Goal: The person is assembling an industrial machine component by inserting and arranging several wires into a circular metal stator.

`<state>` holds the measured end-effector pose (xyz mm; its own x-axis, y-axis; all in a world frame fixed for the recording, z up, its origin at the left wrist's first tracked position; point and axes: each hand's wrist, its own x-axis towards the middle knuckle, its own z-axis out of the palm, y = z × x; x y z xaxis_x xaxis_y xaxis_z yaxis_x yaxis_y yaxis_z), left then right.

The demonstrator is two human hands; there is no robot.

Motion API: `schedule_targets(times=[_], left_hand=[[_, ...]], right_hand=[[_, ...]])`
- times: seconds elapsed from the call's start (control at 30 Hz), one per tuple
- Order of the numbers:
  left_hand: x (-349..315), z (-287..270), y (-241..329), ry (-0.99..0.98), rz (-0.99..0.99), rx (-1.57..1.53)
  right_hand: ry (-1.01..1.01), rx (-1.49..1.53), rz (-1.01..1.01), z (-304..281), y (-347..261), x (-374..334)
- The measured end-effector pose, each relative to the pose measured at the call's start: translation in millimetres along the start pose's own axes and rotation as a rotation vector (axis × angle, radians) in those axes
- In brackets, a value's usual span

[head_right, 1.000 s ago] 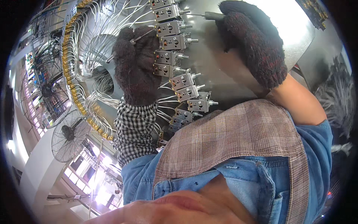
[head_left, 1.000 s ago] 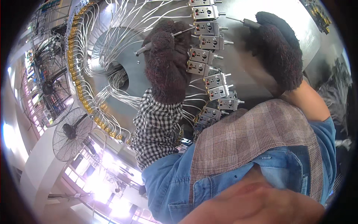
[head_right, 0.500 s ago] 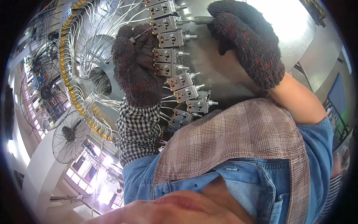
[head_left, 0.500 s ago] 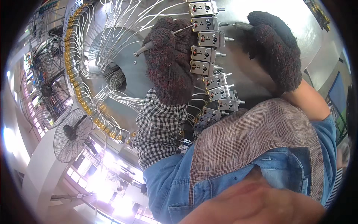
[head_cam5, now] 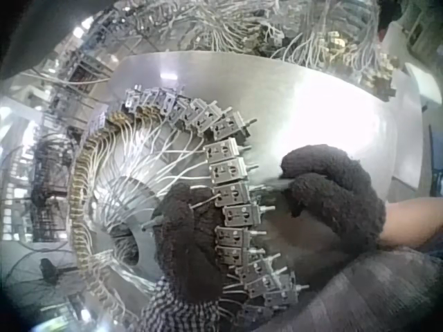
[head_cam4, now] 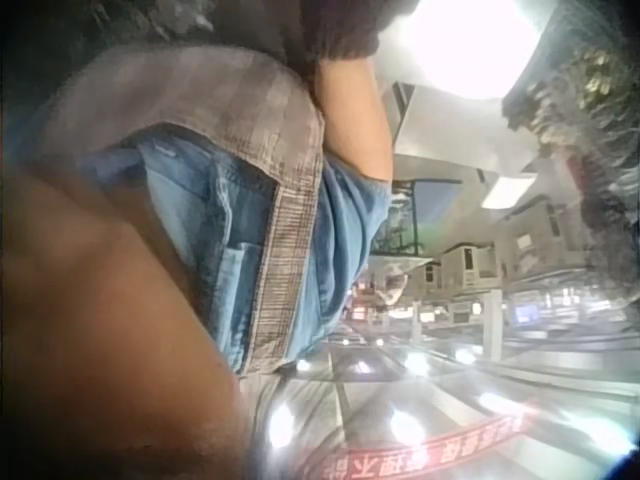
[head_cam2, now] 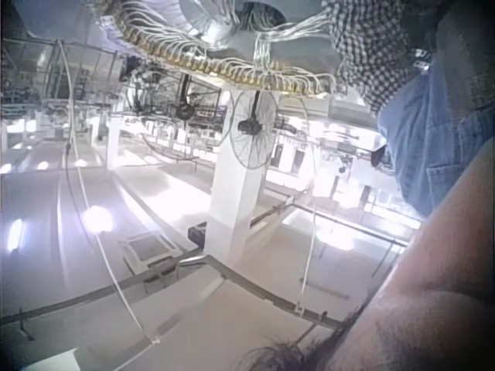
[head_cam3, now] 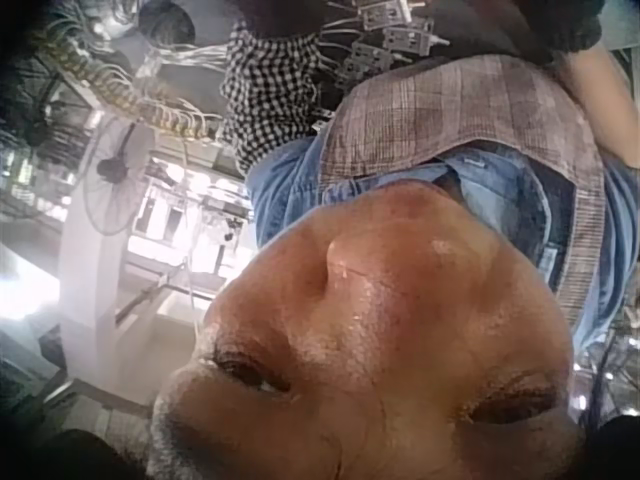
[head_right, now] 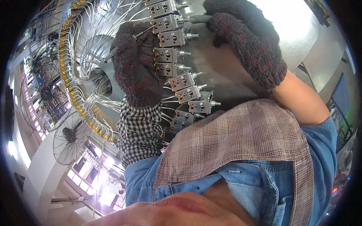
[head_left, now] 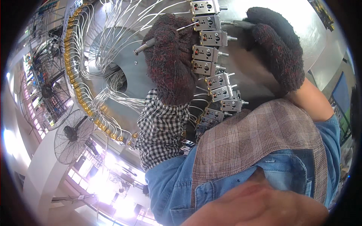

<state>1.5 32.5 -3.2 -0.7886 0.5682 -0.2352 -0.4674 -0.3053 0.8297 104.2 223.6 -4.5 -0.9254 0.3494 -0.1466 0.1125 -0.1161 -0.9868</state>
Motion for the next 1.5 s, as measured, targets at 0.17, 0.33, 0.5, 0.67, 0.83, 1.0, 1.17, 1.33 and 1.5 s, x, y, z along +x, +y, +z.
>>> schedule_targets(times=[0.17,0.33,0.5,0.67,0.83,1.0,1.17,1.33,1.5], left_hand=[[6,12,1,-0.117,0.124,0.052],[2,16,3,0.131,0.076,-0.012],[4,9,4,0.085,0.091,-0.020],[7,22,5,0.226,0.170,0.069],[6,27,8,0.255,0.096,0.196],[7,19,7,0.213,0.066,0.176],[9,15,5,0.267,0.230,0.575],[9,23,5,0.361,0.117,0.258],[11,7,1,0.117,0.312,0.819]], right_hand=[[-0.050,0.111,-0.133,-1,5,4],[0.068,0.069,0.014,0,-4,8],[0.206,0.027,-0.168,11,-2,6],[0.038,-0.926,-0.901,-6,-2,21],[0.082,0.080,0.109,2,-26,15],[0.026,-0.442,-0.330,-16,0,22],[-0.047,-0.180,-0.343,-14,18,32],[-0.098,-0.789,-0.661,-21,6,34],[0.017,-0.431,-0.652,-10,3,28]])
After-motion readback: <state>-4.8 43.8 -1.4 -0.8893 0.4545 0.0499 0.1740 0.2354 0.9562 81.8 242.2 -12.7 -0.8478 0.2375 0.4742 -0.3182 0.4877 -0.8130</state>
